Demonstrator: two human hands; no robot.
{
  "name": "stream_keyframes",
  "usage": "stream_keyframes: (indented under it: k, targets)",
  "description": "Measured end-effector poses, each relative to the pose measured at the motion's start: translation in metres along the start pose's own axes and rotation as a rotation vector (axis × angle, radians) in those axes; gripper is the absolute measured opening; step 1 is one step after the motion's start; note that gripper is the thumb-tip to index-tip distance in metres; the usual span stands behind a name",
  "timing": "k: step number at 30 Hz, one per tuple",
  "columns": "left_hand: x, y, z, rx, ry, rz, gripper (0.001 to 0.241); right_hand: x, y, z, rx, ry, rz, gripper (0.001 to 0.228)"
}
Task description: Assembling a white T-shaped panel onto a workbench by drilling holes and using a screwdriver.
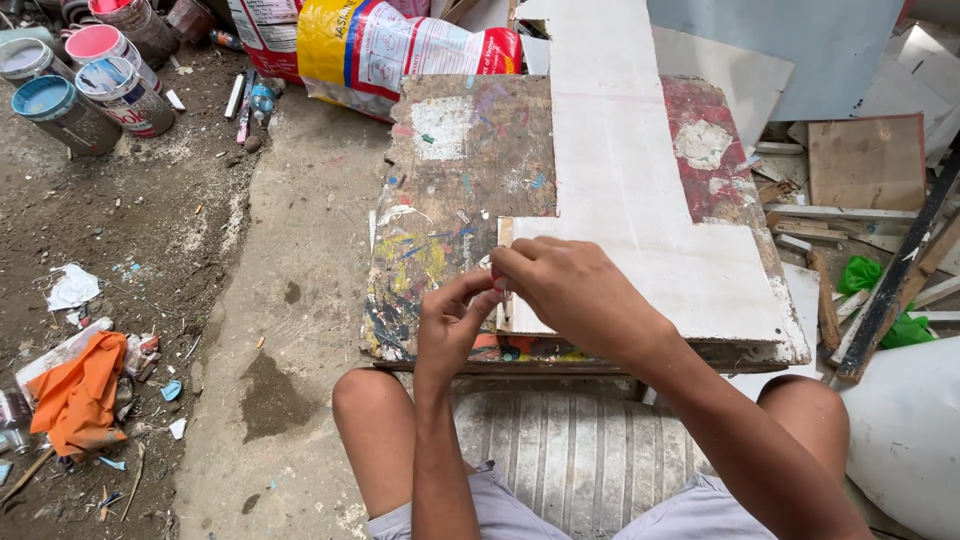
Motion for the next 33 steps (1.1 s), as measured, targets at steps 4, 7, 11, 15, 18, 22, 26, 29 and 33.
stream_keyframes:
  k: [4, 7, 11, 15, 18, 22, 26, 29, 33]
  targets:
    - [0.000, 0.000, -0.002, 0.008, 0.017, 0.029, 0.028, 0.007, 0.009, -0.010, -0.111, -0.024, -0.111, 0.024]
    - [0.001, 0.003, -0.009, 0.043, 0.079, -0.003, 0.034, 0.012, 0.013, -0.012, -0.177, 0.031, -0.100, 0.037]
    - [0.001, 0.005, 0.006, 0.298, 0.132, -0.149, 0.022, 0.013, 0.013, -0.012, -0.164, 0.054, -0.097, 0.050]
    - [0.002, 0.002, 0.001, 0.191, 0.098, -0.074, 0.017, 0.011, -0.009, -0.003, -0.077, 0.017, 0.017, 0.030]
    - [0.003, 0.002, -0.001, 0.112, 0.139, 0.015, 0.015, 0.007, -0.007, -0.007, 0.142, -0.017, 0.156, 0.025]
    - [0.006, 0.009, -0.016, 0.136, -0.103, 0.175, 0.035, 0.005, 0.003, -0.018, 0.160, -0.086, -0.044, 0.015]
    - [0.006, 0.007, -0.028, 0.260, -0.030, 0.064, 0.044, 0.013, 0.009, -0.025, 0.116, -0.171, -0.141, 0.022]
    - [0.004, 0.004, -0.036, 0.324, -0.103, -0.011, 0.027, 0.024, 0.011, -0.043, 0.135, -0.112, -0.094, 0.034]
    - [0.007, 0.012, -0.012, 0.716, -0.096, -0.115, 0.050, 0.035, 0.028, -0.058, 0.226, 0.034, -0.048, 0.042]
Point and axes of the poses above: each hand's wrist, its own x-axis towards the middle knuckle, its own y-axis out of the palm, z = x × y, the point moved 5 cm from there along x, towards the middle knuckle, and after that the axes turned 7 degrees about x, right-handed, at the moved point
